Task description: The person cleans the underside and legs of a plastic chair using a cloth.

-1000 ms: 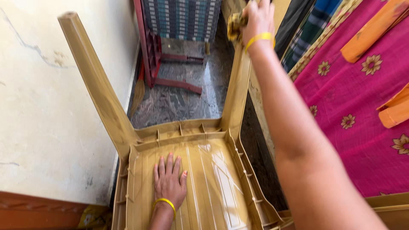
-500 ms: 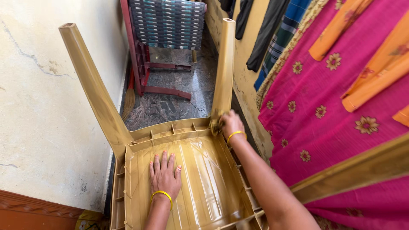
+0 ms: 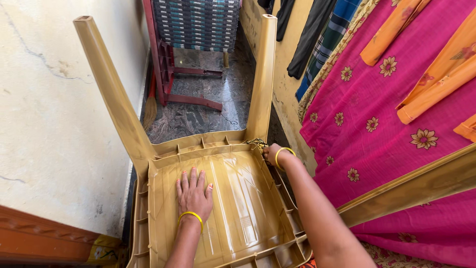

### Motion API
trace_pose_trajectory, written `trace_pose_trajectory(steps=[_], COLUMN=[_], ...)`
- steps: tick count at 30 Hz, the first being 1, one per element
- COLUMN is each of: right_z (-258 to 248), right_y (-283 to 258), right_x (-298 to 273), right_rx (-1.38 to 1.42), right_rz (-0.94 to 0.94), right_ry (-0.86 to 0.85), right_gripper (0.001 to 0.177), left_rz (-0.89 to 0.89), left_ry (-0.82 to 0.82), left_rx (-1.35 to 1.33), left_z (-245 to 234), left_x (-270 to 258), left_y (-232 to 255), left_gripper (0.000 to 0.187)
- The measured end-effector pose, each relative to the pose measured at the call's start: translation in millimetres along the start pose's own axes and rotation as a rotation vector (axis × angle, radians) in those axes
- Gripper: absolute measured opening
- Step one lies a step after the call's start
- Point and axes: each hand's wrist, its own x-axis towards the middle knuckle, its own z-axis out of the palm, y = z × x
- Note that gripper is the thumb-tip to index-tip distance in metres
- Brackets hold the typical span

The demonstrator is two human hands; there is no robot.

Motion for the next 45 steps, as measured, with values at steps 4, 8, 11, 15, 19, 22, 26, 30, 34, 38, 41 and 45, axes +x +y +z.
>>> trace_pose_trajectory(steps=[4,8,11,15,19,22,26,30,34,38,41,45], right_z=[-15,-46,-74,-60,-46,-39,-31,-25,-15,-17,-29,-48], right_y=[-23,-66,-78,-53,-9,-10,-46,-73,-76,-70,-67,-74], right_x=[0,-35,-76,-109,-116,-134,-175,-200,-194,-169,-152,-152], right_rx=[-0.194,-0.324,-0.172,-0.014,0.894,0.914,0.318,0.182,0.094,0.037,-0.069,-0.132], right_rz=[0.032,0.113,0.235,0.043,-0.091,-0.053,0.11,0.094,0.205,0.182,0.153,0.104], right_ry=[-0.107,-0.146,-0.045,0.933,0.608,0.526,0.592,0.469,0.196,0.159,0.047,0.003], right_gripper=[0.035,0.035,0.038,0.03,0.028,0.027,0.032,0.042,0.057,0.053,0.049,0.036], left_rz=[0.004,-0.017,-0.016,-0.013,-0.018,-0.012,-0.011,-0.007,0.004,0.004,0.008,0.003], left_ry=[0.01,-0.047,-0.044,-0.039,-0.072,-0.045,-0.038,-0.026,-0.01,-0.006,0.01,0.013], left_rx=[-0.015,0.0,-0.008,-0.008,0.015,-0.003,-0.003,-0.006,-0.016,-0.008,-0.027,-0.04], left_z=[-3,-10,-15,-11,-10,-11,-11,-10,-7,-3,-2,-7], left_x=[-2,-4,-2,-2,-1,-3,-2,-4,-2,-3,-3,-6], left_y=[1,3,3,4,3,3,4,2,2,1,1,2], left_gripper=[0.059,0.058,0.058,0.059,0.06,0.059,0.059,0.059,0.058,0.058,0.058,0.058])
